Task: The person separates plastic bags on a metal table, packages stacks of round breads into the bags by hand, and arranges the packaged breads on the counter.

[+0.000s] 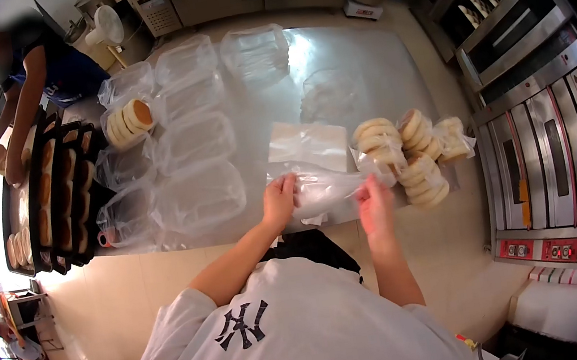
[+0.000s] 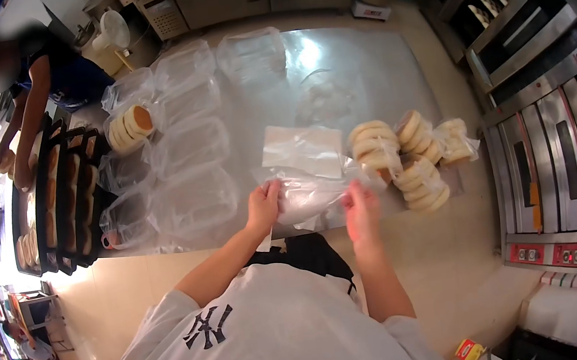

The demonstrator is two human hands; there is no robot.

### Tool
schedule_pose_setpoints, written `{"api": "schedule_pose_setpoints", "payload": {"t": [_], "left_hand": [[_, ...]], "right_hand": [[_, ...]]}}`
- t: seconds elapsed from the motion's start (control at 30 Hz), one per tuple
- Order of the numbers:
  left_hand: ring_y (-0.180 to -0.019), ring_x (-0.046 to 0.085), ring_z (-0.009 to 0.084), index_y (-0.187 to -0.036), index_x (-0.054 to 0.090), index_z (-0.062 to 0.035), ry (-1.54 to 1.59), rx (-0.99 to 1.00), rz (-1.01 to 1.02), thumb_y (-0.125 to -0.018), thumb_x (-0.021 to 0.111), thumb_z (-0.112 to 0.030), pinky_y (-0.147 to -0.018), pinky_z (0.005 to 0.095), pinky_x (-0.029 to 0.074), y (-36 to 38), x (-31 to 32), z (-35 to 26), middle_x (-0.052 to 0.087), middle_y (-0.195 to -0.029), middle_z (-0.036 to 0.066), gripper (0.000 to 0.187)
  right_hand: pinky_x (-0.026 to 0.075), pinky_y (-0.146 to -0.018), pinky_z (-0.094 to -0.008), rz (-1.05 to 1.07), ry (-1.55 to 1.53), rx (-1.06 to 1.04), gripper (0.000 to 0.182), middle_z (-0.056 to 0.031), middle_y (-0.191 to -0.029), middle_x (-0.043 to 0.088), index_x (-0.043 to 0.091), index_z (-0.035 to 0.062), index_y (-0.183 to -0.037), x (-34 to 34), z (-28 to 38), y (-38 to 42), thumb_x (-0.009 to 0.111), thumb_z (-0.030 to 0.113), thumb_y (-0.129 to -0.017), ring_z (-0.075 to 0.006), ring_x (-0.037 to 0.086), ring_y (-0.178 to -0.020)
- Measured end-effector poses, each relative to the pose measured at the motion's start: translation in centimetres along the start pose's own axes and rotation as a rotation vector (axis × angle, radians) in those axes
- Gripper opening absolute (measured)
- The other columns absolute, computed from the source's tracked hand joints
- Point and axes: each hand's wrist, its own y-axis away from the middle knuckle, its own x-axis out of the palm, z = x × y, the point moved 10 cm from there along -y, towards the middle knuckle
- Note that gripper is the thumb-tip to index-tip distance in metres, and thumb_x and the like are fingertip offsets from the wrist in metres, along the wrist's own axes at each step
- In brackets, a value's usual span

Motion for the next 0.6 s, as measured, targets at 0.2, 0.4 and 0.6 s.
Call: {"api": "schedule_pose_setpoints", "payload": {"t": [0.2, 0.4, 0.6], "left_hand": [[-0.048, 0.053, 0.0106, -0.095, 0.066, -0.0018, -0.009, -0.039, -0.155, -0.1, 0.048, -0.029, -0.045, 0.0268, 0.04, -3.8, -3.6, 7.5, 0.059, -0.068, 0.003, 0.033], [-0.075, 0.06, 0.015, -0.126, 0.049, -0.0026, -0.11, -0.387, 0.057, -0.095, 0.06, -0.03, -0.068, 0.0291, 0.051, -1.7, -1.9, 12.6, 0.062, -0.102, 0.008, 0.043], [-0.093, 0.065, 0.0208, -0.121, 0.059, -0.0016, -0.246, 0.43, 0.276, -0.085, 0.075, -0.013, -0.081, 0.0311, 0.052, 6.3, 1.0, -6.3, 0.065, -0.107, 0.012, 0.041]], "right_hand": [[0.048, -0.063, -0.0237, -0.194, -0.103, -0.33, 0.019, 0.0008, -0.074, 0.061, 0.058, 0.0105, -0.083, -8.4, 13.8, -2.0, 0.062, 0.021, -0.098, -0.0084, 0.057, -0.067], [0.048, -0.076, -0.0217, -0.076, 0.428, -0.412, 0.011, -0.0013, -0.085, 0.068, 0.069, 0.0017, -0.093, -1.9, 11.9, 0.3, 0.068, 0.013, -0.092, -0.008, 0.061, -0.078], [0.047, -0.064, -0.0235, 0.109, 0.548, -0.065, 0.014, -0.0006, -0.077, 0.067, 0.072, 0.0001, -0.085, 4.6, -1.7, 3.6, 0.076, 0.014, -0.084, -0.0086, 0.059, -0.069]]}}
